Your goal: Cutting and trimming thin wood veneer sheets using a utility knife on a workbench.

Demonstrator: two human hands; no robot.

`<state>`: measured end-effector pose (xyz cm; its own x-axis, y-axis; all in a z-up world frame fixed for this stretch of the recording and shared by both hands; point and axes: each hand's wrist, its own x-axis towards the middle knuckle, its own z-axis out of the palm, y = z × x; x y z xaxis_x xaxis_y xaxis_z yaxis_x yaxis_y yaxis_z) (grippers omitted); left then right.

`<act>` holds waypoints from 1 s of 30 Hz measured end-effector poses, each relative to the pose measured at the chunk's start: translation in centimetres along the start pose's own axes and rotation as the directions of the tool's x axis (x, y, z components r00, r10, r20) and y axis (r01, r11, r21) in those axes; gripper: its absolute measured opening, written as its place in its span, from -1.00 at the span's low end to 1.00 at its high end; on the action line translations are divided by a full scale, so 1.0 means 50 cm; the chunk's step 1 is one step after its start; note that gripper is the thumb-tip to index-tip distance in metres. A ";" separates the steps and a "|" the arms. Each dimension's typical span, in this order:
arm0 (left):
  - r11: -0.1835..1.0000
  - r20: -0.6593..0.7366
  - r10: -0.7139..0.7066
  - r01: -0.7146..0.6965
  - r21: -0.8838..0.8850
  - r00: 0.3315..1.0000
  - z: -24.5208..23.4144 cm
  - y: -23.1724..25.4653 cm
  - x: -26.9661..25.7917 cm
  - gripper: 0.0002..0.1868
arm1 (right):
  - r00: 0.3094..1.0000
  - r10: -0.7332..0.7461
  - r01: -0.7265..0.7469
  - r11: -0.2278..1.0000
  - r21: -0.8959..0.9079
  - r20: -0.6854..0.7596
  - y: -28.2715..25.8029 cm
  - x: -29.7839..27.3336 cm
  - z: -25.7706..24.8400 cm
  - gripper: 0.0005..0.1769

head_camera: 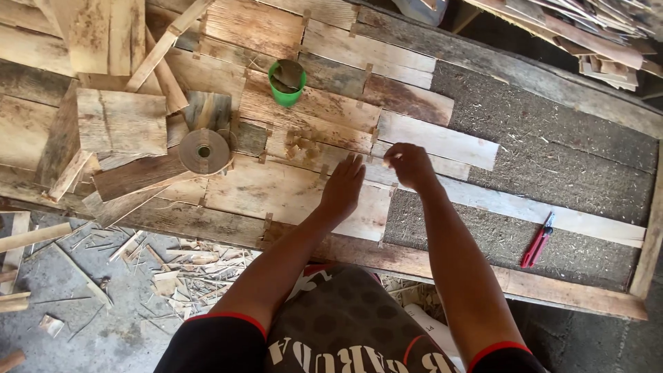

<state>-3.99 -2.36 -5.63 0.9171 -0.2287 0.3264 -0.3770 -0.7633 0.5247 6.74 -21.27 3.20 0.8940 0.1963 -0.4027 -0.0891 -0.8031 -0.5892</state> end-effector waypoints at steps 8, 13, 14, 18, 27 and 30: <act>0.997 0.155 -0.010 -0.002 0.076 0.988 0.024 -0.015 -0.005 -0.40 | 0.991 -0.132 0.136 0.975 -0.175 0.029 0.026 0.036 0.077 -0.87; 0.997 0.150 0.011 -0.023 0.077 0.989 0.012 -0.020 -0.006 -0.36 | 0.997 -0.073 0.062 0.966 -0.250 -0.036 -0.008 0.051 0.082 -0.86; 0.998 0.158 0.002 -0.013 0.068 0.987 0.009 -0.017 -0.005 -0.35 | 0.999 -0.043 0.033 0.959 -0.280 -0.032 -0.015 0.049 0.078 -0.85; 0.998 0.182 -0.017 0.005 0.065 0.983 0.005 -0.014 -0.001 -0.34 | 0.998 -0.052 0.035 0.946 -0.322 -0.045 -0.010 0.058 0.084 -0.85; 0.994 0.216 -0.055 0.033 0.105 0.975 -0.022 0.007 0.014 -0.33 | 0.992 -0.101 0.075 0.953 -0.294 -0.073 0.004 0.068 0.090 -0.89; 0.991 0.252 -0.068 0.035 0.131 0.965 -0.019 0.013 0.017 -0.24 | 0.993 -0.097 0.073 0.959 -0.275 -0.073 0.004 0.067 0.091 -0.88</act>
<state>-3.58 -2.47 -4.24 0.9434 -0.3216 0.0810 -0.3243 -0.8435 0.4282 7.72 -18.20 -1.46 0.9282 0.2316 -0.2911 0.1011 -0.9102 -0.4015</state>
